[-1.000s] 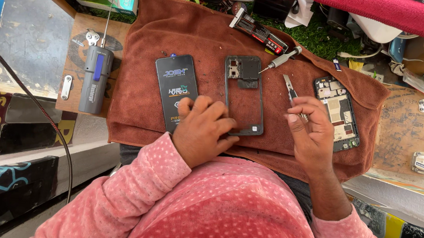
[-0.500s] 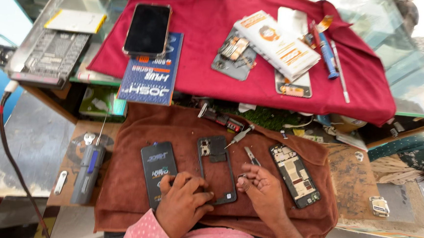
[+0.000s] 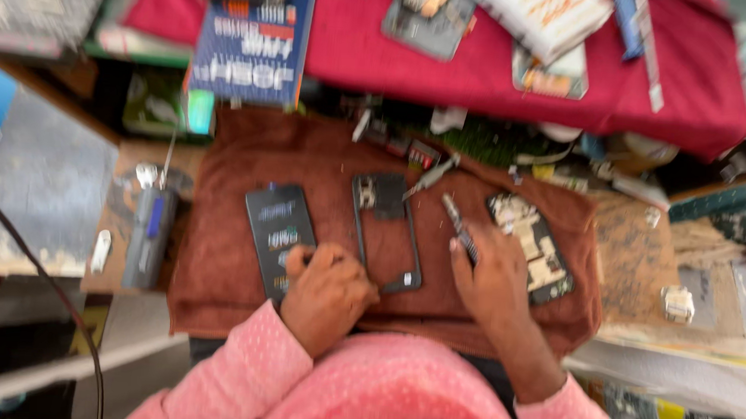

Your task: The person aligns a smartphone screen assembly with the phone's chassis and presses it into place. They then apply adhesive along the screen's perimeter using a tube and secure the assembly with multiple rubber bands while the adhesive sets.

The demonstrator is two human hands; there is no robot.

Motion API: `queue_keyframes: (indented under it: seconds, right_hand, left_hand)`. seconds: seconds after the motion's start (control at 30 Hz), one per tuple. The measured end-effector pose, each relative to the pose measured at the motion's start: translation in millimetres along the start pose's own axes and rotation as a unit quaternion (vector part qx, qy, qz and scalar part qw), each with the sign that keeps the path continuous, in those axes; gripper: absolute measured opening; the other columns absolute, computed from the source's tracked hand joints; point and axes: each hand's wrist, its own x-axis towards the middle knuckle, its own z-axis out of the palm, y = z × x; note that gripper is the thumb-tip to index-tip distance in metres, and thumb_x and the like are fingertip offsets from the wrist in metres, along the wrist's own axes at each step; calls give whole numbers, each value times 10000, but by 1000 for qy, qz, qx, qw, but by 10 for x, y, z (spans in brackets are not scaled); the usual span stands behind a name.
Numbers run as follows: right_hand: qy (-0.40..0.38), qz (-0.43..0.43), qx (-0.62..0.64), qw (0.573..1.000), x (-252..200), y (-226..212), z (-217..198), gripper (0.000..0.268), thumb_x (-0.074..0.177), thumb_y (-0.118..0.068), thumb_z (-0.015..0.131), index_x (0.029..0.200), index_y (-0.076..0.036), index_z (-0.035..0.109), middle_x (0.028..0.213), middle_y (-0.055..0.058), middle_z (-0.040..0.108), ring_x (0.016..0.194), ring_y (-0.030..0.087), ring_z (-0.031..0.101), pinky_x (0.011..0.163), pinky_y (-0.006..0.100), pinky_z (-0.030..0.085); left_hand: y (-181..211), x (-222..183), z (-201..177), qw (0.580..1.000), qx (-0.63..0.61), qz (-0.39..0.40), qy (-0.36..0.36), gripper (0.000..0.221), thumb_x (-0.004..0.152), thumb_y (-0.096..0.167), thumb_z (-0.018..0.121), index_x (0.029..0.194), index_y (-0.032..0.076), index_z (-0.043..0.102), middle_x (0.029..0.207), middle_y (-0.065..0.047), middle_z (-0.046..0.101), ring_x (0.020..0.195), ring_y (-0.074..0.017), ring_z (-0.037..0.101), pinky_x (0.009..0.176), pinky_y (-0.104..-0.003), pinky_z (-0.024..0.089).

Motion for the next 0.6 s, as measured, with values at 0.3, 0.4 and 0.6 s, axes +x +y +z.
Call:
queue_keyframes:
  seconds: [0.3, 0.4, 0.6]
  right_hand:
    - [-58, 70, 41, 995, 84, 138, 55, 217, 972, -130, 686, 1166, -33, 683, 1045, 164, 669, 975, 365, 645, 884, 462, 504]
    - [-94, 117, 87, 985, 77, 67, -36, 227, 956, -120, 684, 1161, -25, 662, 1006, 160, 653, 911, 334, 651, 828, 415, 527]
    - [-105, -97, 149, 979, -3, -222, -204, 232, 1047, -64, 592, 1264, 13, 561, 1207, 213, 634, 1071, 379, 639, 934, 430, 514]
  left_hand:
    - [72, 21, -153, 990, 19, -141, -7, 704, 632, 427, 881, 1240, 145, 662, 1253, -44, 583, 1192, -259, 492, 1015, -530, 264]
    - [44, 16, -176, 986, 30, -161, -19, 859, 647, 481, 892, 1370, 124, 594, 1369, -27, 544, 1269, -258, 462, 1054, -526, 237]
    - [-18, -18, -140, 988, 40, -143, -36, 858, 647, 504, 880, 1372, 144, 594, 1403, -24, 545, 1348, -263, 422, 1080, -551, 198]
